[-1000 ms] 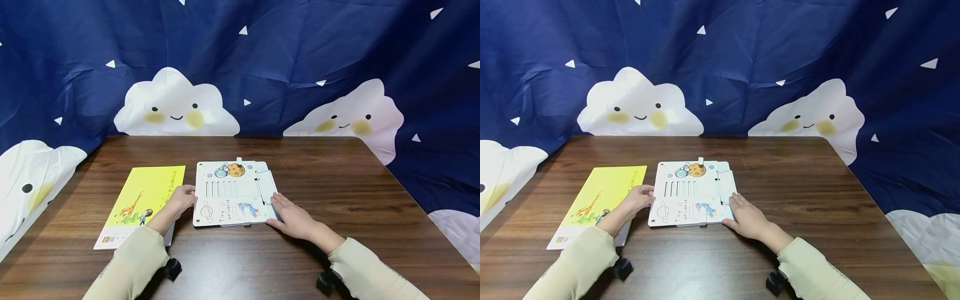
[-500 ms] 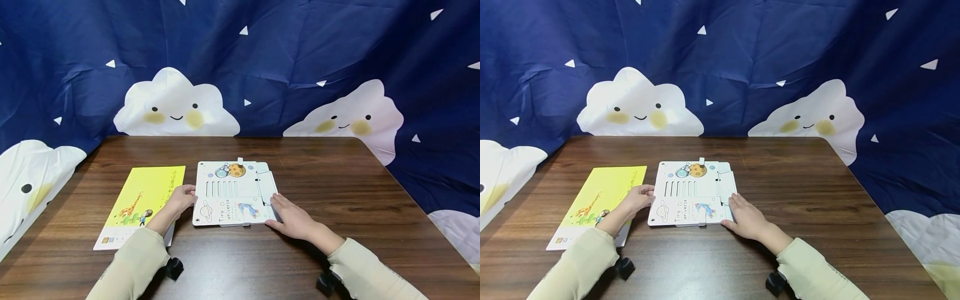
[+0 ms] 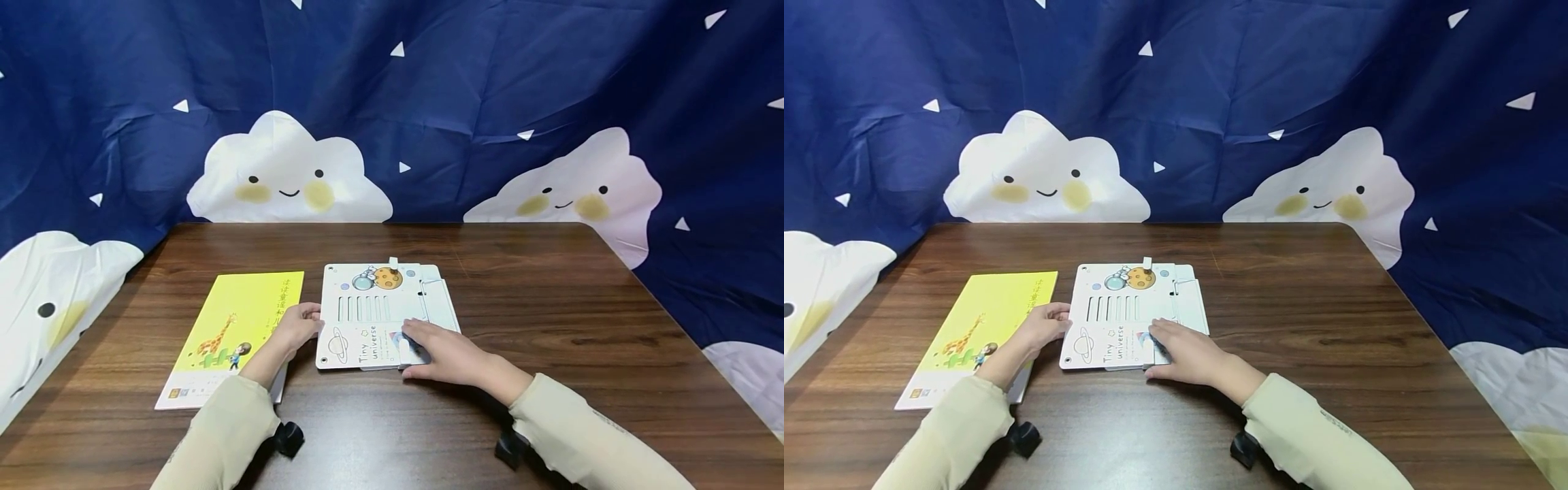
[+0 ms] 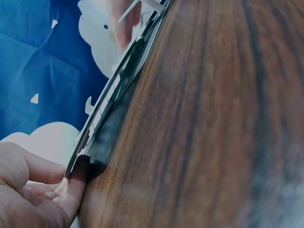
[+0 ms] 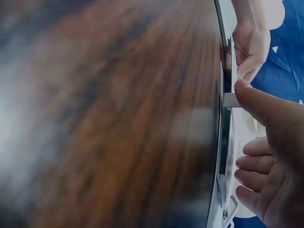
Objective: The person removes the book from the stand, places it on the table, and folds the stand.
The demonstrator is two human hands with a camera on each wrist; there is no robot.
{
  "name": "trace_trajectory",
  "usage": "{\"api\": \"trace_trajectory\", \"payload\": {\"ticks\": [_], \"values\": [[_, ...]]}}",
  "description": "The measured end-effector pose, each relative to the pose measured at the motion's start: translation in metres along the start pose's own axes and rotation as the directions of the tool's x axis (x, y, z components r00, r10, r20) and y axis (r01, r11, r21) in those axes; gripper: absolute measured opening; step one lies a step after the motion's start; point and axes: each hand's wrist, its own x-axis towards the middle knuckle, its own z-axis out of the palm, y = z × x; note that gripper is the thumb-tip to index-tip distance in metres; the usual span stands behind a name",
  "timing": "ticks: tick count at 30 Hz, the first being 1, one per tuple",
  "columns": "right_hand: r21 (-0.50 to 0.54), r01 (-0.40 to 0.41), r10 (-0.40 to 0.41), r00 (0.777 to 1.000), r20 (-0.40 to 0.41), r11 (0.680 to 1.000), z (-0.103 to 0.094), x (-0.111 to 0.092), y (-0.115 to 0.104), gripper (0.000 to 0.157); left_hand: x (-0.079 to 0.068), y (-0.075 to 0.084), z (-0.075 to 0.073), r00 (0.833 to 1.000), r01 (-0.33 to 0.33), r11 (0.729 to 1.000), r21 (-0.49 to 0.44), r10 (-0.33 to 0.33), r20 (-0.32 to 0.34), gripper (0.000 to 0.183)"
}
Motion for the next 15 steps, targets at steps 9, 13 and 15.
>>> {"api": "trace_trajectory", "payload": {"ticks": [9,13,15], "values": [[0.000,0.008,-0.008,1.000,-0.026,1.000,0.0039,0.0046,0.0010,0.062,-0.0010,-0.0021,-0.0003,1.000,0.002,1.000,-0.023,-0.002,-0.006,0.032],[-0.011,0.028,-0.029,0.999,-0.040,1.000,0.0044,0.0054,0.0017,0.058,-0.0011,-0.0011,-0.0004,1.000,0.004,0.999,-0.037,-0.004,-0.003,0.032],[-0.018,0.035,-0.036,0.998,-0.047,0.999,0.0046,0.0061,0.0020,0.056,-0.0008,-0.0011,-0.0002,1.000,0.002,0.999,-0.043,-0.003,-0.003,0.032]]}}
